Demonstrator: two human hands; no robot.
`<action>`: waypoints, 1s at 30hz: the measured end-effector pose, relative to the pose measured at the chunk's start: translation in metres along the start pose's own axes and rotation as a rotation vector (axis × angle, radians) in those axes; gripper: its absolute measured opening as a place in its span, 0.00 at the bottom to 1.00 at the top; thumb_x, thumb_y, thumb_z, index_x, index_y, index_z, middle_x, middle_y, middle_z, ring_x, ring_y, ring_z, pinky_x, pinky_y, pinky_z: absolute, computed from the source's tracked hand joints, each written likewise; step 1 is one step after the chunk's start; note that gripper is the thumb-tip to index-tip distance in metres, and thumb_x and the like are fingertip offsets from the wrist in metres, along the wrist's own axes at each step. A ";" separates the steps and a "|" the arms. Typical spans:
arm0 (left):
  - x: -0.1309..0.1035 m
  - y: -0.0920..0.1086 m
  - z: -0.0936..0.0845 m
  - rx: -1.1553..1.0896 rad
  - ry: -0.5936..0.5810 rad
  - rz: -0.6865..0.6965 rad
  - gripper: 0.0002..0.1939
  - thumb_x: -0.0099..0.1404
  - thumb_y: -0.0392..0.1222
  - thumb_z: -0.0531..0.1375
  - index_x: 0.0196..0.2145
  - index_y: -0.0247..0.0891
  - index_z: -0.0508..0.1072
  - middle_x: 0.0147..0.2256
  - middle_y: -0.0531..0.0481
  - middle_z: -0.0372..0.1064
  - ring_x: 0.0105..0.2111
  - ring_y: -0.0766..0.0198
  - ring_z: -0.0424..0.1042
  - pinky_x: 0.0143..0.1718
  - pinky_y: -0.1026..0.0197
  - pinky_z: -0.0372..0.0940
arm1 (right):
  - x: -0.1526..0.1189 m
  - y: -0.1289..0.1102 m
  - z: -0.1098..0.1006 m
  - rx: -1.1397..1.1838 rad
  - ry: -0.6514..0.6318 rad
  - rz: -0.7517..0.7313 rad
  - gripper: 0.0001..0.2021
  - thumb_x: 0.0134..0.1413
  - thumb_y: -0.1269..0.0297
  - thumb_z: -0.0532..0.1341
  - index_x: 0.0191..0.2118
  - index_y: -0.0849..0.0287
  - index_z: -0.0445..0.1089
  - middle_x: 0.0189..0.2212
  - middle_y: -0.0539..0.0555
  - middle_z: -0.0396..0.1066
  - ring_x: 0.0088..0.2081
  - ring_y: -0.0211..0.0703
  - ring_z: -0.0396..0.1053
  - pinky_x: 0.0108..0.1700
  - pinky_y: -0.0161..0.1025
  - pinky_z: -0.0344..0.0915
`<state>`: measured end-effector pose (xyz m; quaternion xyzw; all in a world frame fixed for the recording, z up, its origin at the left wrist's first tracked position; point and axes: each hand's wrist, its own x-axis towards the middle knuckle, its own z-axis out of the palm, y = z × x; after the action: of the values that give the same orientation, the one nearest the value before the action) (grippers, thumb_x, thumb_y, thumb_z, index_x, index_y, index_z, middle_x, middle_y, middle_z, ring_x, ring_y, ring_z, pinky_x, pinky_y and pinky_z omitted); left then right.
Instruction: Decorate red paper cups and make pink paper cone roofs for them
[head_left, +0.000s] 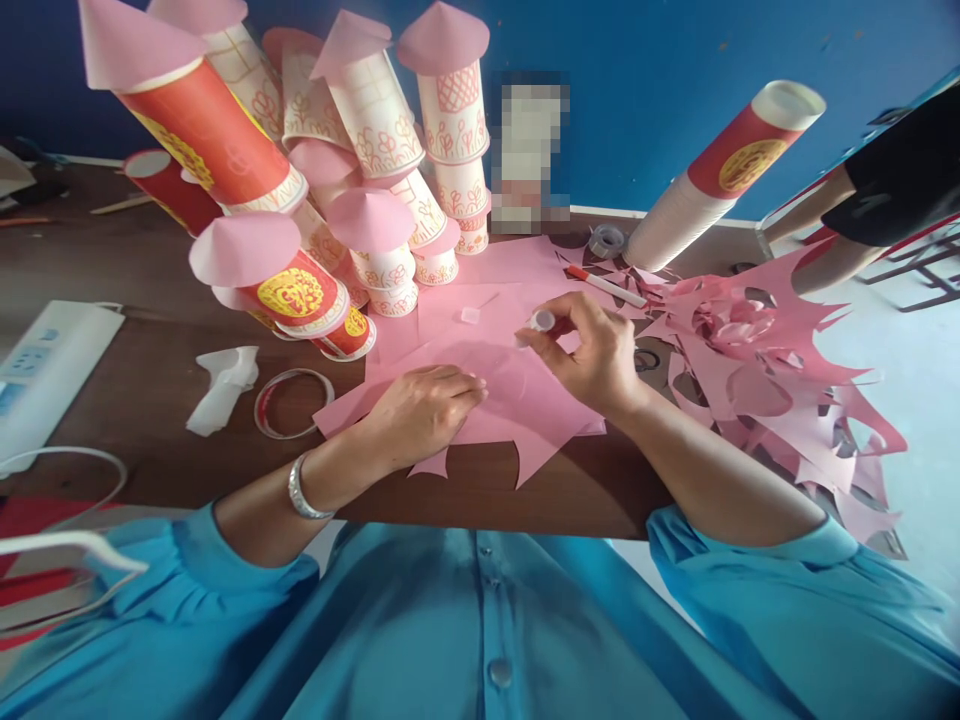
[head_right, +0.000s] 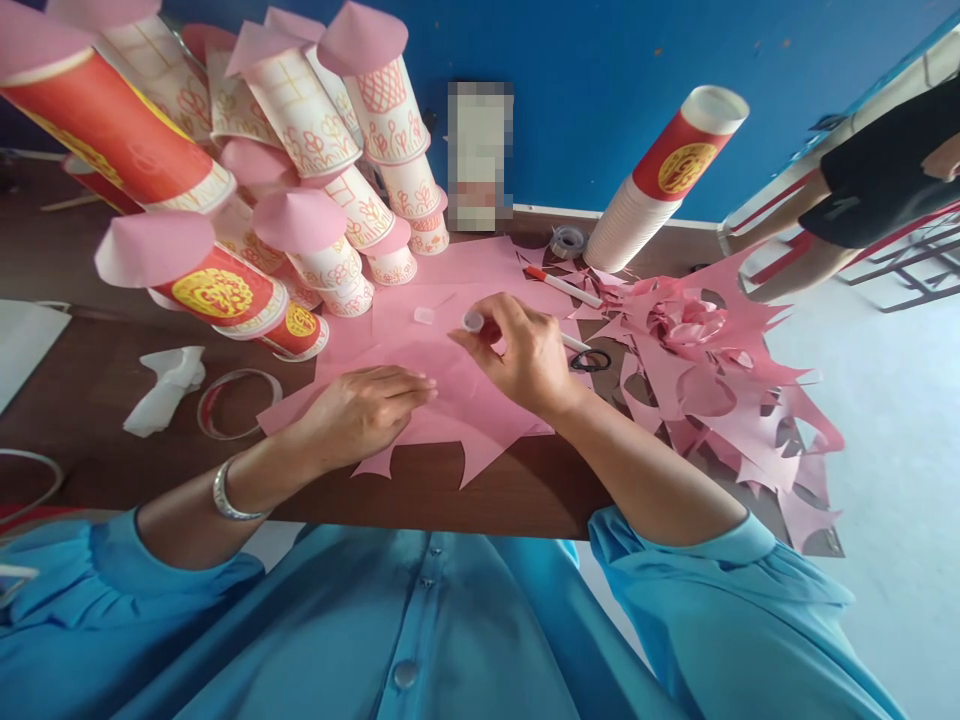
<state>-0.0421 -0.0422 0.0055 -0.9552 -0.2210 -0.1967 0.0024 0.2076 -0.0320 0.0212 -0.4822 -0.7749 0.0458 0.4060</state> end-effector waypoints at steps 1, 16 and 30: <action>0.000 0.000 0.000 0.002 -0.002 -0.003 0.16 0.68 0.24 0.55 0.45 0.31 0.79 0.42 0.41 0.82 0.41 0.56 0.82 0.41 0.55 0.78 | 0.000 -0.002 0.001 0.007 -0.005 -0.015 0.12 0.68 0.53 0.63 0.38 0.54 0.68 0.30 0.50 0.76 0.29 0.40 0.74 0.32 0.37 0.67; 0.003 0.004 -0.004 0.009 0.005 -0.015 0.16 0.66 0.22 0.55 0.45 0.31 0.80 0.41 0.43 0.82 0.41 0.56 0.82 0.41 0.55 0.77 | -0.002 -0.004 0.023 0.005 -0.181 -0.150 0.11 0.71 0.57 0.59 0.37 0.57 0.69 0.28 0.50 0.75 0.27 0.38 0.70 0.32 0.36 0.60; 0.002 0.003 -0.001 0.015 0.008 -0.029 0.15 0.66 0.23 0.55 0.43 0.33 0.79 0.42 0.45 0.82 0.41 0.57 0.82 0.42 0.57 0.77 | -0.001 0.005 0.015 -0.099 -0.188 -0.096 0.08 0.69 0.59 0.62 0.37 0.56 0.69 0.27 0.50 0.74 0.29 0.41 0.70 0.37 0.39 0.64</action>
<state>-0.0398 -0.0447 0.0075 -0.9511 -0.2362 -0.1988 0.0075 0.2014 -0.0254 0.0085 -0.4577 -0.8331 0.0332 0.3088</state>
